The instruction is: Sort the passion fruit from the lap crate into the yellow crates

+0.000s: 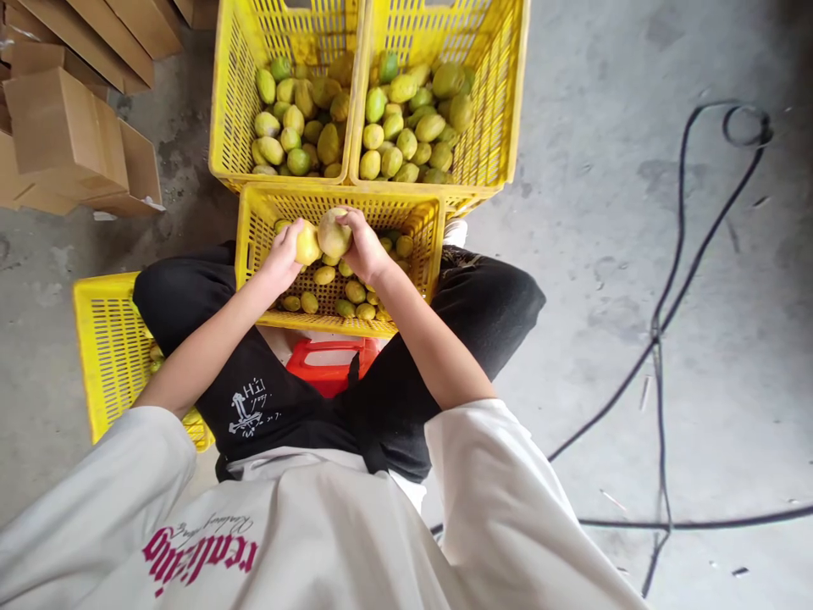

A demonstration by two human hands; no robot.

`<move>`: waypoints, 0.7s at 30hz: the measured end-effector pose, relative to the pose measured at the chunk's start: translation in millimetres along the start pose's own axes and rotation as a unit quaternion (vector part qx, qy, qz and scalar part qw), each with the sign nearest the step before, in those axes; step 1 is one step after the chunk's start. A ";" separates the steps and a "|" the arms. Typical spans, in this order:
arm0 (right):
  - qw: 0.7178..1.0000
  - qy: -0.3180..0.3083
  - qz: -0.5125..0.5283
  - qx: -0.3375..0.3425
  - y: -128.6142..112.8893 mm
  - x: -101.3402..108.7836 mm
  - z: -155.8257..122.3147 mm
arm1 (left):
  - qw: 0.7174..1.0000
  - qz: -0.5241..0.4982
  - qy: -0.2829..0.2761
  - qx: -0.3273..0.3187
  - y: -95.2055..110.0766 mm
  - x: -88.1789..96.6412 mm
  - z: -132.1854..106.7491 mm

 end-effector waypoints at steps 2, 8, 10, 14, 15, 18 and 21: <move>1.000 -0.010 0.024 0.002 -4.3 -1.7 -3.9 | 1.000 -0.003 -0.006 -0.003 -0.3 1.1 1.2; 0.998 0.017 0.051 0.037 -8.0 -6.0 -10.7 | 1.000 -0.023 -0.011 0.003 -7.3 1.4 4.9; 0.998 0.032 0.053 0.027 -7.6 -7.2 -12.1 | 0.999 -0.042 -0.001 0.014 -9.3 0.3 2.3; 0.997 0.052 0.061 0.004 -7.2 -9.9 -16.6 | 0.998 -0.049 -0.001 0.041 -8.7 -4.0 -8.1; 0.997 0.056 0.062 0.000 -7.3 -10.6 -17.8 | 0.998 -0.048 -0.003 0.047 -8.0 -5.2 -10.8; 0.996 0.069 0.055 -0.008 -6.3 -12.7 -19.5 | 0.998 -0.044 -0.001 0.053 -6.4 -7.8 -16.2; 0.995 0.096 0.028 -0.014 -2.2 -14.2 -17.0 | 0.998 -0.030 0.004 0.061 -9.7 -8.8 -17.0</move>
Point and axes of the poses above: each hand's wrist, its own z-axis towards the middle knuckle, its own x-axis out of the back of the hand, y = z × x, the point moved 2 cm from there along z, towards the middle knuckle, and after that the axes turned 15 degrees about -y, right-handed, at the moved point
